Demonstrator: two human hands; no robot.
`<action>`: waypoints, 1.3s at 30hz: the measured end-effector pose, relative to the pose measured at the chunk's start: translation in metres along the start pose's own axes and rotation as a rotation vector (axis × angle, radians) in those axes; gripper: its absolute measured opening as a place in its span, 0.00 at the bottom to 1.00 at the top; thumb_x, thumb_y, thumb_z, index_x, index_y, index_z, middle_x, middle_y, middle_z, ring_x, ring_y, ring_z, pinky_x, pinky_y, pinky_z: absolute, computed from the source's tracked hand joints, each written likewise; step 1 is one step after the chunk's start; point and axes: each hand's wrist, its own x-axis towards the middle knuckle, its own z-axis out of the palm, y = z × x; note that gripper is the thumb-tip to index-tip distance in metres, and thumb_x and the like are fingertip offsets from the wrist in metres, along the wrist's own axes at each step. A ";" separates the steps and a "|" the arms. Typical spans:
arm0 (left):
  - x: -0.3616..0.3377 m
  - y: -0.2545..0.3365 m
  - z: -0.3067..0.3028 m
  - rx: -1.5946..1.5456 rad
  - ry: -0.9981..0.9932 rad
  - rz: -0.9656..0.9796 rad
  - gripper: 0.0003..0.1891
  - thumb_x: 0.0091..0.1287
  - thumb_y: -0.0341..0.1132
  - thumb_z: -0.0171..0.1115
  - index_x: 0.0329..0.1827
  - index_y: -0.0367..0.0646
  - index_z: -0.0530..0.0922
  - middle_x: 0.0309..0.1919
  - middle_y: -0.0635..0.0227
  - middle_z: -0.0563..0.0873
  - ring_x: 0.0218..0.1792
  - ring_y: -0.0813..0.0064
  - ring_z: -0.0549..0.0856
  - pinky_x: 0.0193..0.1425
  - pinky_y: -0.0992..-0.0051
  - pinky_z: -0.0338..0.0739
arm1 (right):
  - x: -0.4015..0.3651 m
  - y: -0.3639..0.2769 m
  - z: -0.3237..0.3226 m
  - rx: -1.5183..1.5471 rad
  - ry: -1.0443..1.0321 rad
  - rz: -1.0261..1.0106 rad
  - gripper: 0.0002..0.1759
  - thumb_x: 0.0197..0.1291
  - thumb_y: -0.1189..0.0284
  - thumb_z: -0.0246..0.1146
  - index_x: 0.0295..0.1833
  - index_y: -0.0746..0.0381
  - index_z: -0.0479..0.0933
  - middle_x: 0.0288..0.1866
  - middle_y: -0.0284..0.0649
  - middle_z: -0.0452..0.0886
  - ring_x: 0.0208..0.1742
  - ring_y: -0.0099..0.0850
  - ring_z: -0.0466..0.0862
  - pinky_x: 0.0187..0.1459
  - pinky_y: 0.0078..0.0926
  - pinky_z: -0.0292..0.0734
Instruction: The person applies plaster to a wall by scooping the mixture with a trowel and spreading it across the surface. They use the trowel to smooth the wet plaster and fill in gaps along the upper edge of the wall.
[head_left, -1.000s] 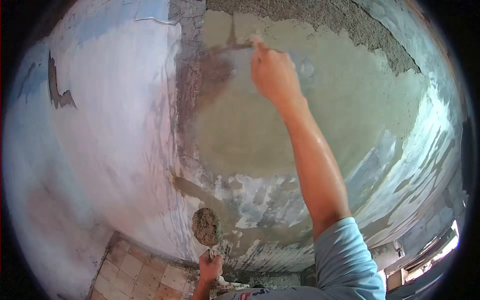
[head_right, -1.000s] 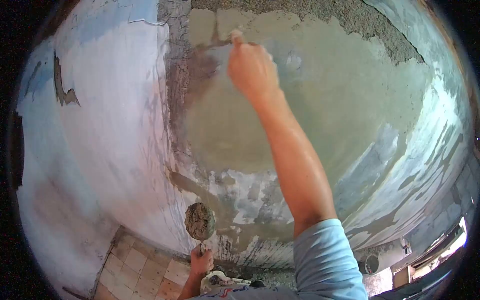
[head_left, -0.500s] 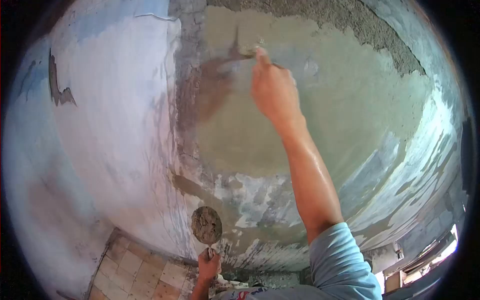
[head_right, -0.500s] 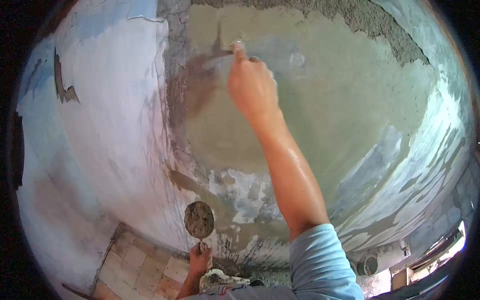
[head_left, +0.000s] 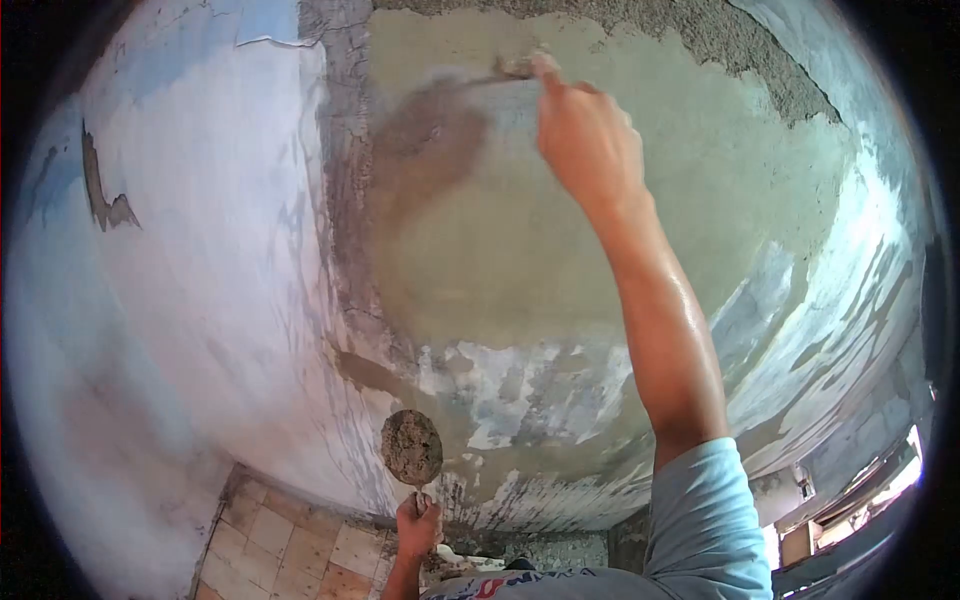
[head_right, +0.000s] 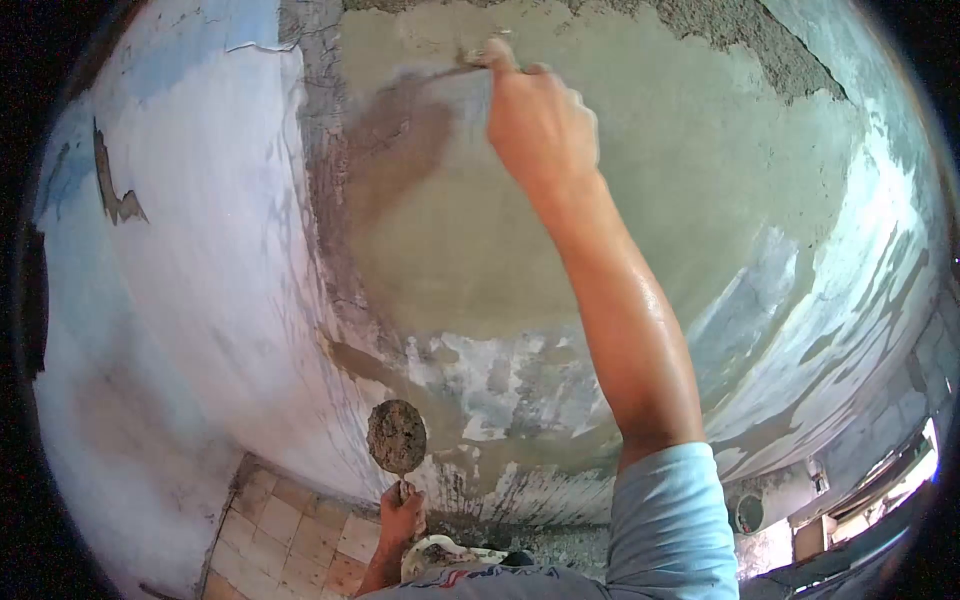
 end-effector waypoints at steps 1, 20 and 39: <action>-0.002 0.004 0.003 0.062 0.001 0.022 0.10 0.69 0.26 0.65 0.35 0.47 0.70 0.20 0.75 0.74 0.14 0.82 0.72 0.16 0.74 0.65 | -0.004 0.008 0.000 0.004 0.019 0.019 0.28 0.72 0.72 0.55 0.77 0.51 0.70 0.47 0.54 0.85 0.46 0.58 0.89 0.43 0.55 0.86; -0.018 0.005 -0.008 -0.043 0.042 -0.075 0.08 0.70 0.27 0.63 0.33 0.46 0.73 0.20 0.78 0.75 0.16 0.85 0.72 0.18 0.75 0.63 | -0.011 -0.111 0.060 0.408 -0.060 0.034 0.24 0.72 0.69 0.57 0.71 0.61 0.72 0.47 0.62 0.86 0.46 0.65 0.87 0.46 0.57 0.85; -0.031 0.043 -0.019 -0.176 -0.047 -0.215 0.12 0.77 0.45 0.53 0.41 0.48 0.71 0.21 0.78 0.69 0.15 0.85 0.65 0.15 0.78 0.57 | -0.423 -0.035 0.043 1.529 -1.102 0.980 0.17 0.80 0.65 0.59 0.63 0.64 0.78 0.36 0.32 0.83 0.26 0.19 0.77 0.25 0.21 0.71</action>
